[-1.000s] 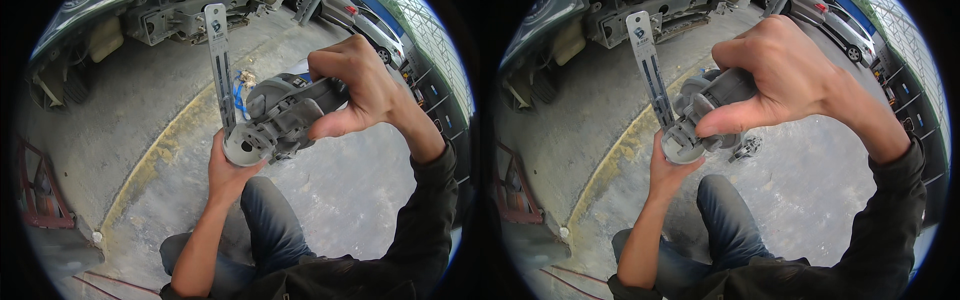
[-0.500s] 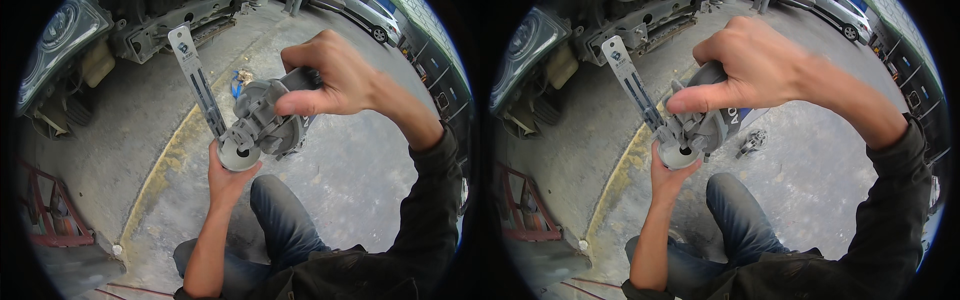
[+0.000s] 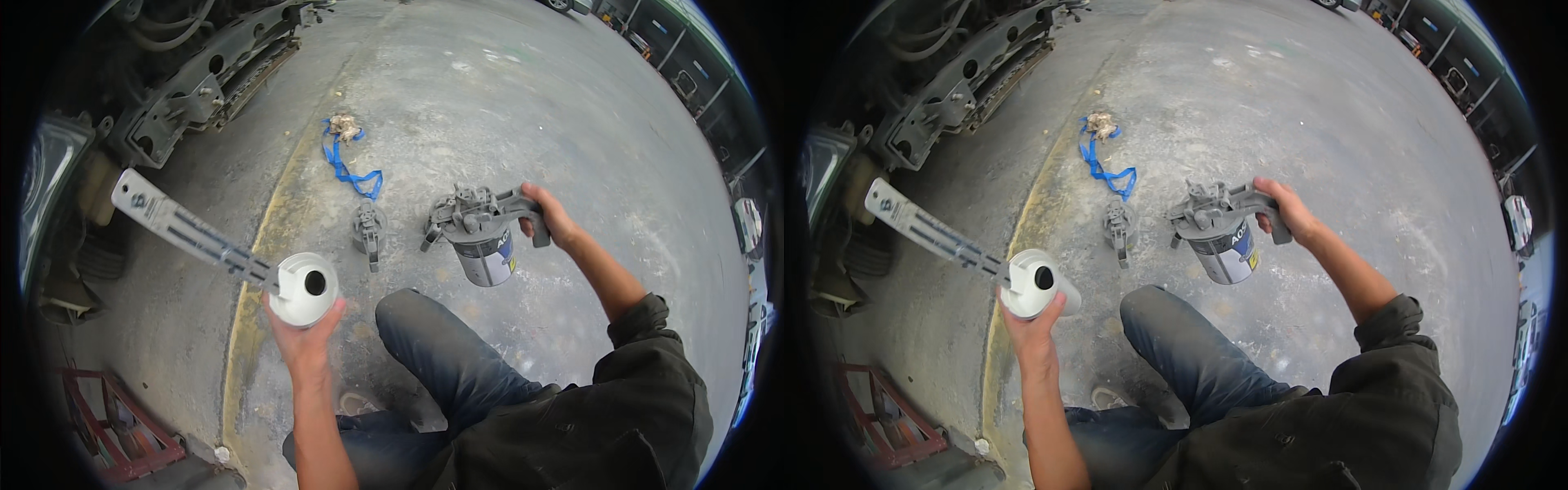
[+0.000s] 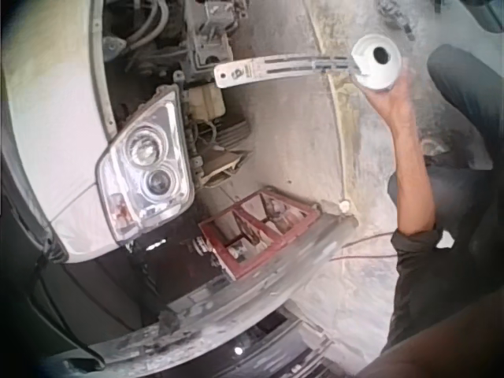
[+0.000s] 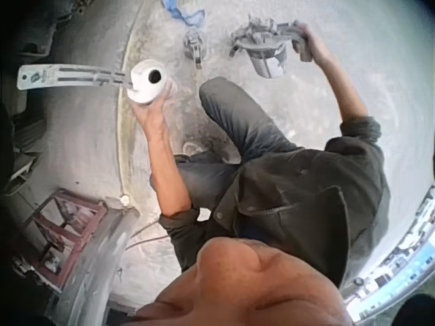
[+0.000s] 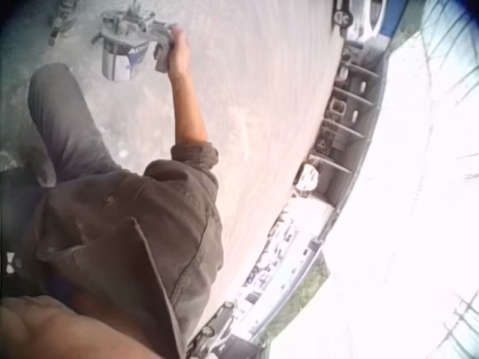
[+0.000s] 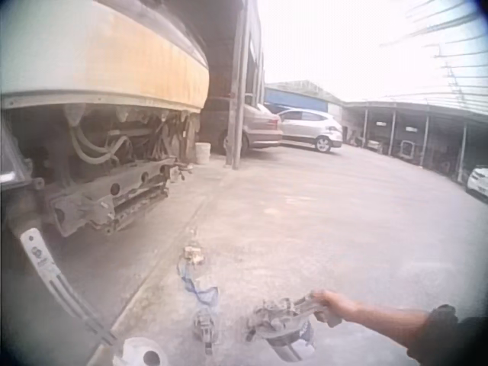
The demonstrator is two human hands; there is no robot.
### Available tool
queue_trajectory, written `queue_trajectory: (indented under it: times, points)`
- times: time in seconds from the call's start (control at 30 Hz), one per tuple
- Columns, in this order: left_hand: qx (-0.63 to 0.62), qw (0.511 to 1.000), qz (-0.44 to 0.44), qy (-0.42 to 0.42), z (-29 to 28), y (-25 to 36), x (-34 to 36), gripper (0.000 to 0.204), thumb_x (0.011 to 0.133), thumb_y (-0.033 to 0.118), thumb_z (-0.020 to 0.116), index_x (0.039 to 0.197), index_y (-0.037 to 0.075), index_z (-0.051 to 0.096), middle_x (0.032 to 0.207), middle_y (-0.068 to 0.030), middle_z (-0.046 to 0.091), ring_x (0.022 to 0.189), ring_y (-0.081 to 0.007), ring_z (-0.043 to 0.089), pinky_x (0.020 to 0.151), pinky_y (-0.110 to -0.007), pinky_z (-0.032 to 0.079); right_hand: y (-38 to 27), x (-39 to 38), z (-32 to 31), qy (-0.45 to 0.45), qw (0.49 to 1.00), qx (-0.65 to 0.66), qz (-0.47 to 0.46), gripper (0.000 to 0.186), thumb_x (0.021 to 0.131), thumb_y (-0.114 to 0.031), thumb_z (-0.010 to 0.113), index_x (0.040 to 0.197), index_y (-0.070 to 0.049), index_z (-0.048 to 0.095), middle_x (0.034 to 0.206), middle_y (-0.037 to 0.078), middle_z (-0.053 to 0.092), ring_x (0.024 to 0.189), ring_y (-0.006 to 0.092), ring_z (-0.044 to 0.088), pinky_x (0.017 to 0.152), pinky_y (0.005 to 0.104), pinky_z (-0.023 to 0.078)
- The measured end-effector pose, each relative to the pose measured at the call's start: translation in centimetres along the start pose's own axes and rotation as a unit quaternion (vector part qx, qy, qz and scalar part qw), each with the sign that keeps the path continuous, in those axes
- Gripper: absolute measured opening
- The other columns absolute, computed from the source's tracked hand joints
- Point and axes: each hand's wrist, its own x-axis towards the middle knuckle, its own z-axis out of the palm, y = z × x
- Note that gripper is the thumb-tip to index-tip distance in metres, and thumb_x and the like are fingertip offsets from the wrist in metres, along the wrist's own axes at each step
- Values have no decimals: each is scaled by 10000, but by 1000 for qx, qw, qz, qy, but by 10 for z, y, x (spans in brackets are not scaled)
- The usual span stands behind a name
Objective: The person wipes the front fender of a white car with a cloth, then mixes a white paste in a plastic cup using a metal spatula. They repeatedly add small amounts of a yellow liquid from a bottle into the cup and stir the mixture.
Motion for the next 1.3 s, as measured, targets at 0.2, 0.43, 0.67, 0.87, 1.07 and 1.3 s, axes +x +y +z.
queue_trajectory:
  times: [0.2,0.43,0.67,0.87,1.07,1.3]
  points:
    - [-25,999,12,32,-21,-6,3,796,737,-54,778,1425,91,407,1290,-54,557,1204,-190,532,1060,-365,384,191,55,-31,299,947,-10,115,559,872,-545,630,826,11,657,580,79,568,499,172,541,507,333,441]
    - [4,999,23,-42,-24,-6,8,777,715,24,870,1334,29,401,1218,-76,597,1110,-166,608,946,-321,501,458,42,-96,292,938,-179,-58,568,1053,-441,333,1083,-2,692,785,105,711,748,272,669,736,390,511]
    - [78,996,-10,-41,-67,0,-21,833,707,84,896,1367,49,390,1257,-76,587,1165,-179,591,975,-335,498,325,77,-75,408,845,-307,-157,177,902,-88,570,1035,21,615,1001,180,634,935,313,612,853,405,471]
    - [97,993,8,-66,-86,5,-25,836,676,87,915,1352,81,424,1228,-59,603,1158,-171,587,993,-330,476,-41,111,138,-62,950,-47,-303,155,940,-101,610,1023,19,661,896,46,680,780,115,636,696,272,518]
    - [101,994,32,-22,-113,0,-36,848,641,116,932,1331,54,443,1203,-53,603,1134,-153,577,993,-326,466,-196,28,338,-494,748,-217,-386,604,829,-264,786,1337,-47,542,1233,103,652,884,189,695,779,341,542]
    - [73,997,28,-28,-107,23,-35,826,615,94,920,1308,68,471,1179,-30,613,1111,-142,579,963,-328,473,-217,-6,394,-526,632,-371,-431,398,815,-301,792,892,57,637,785,202,680,705,302,686,641,390,518]
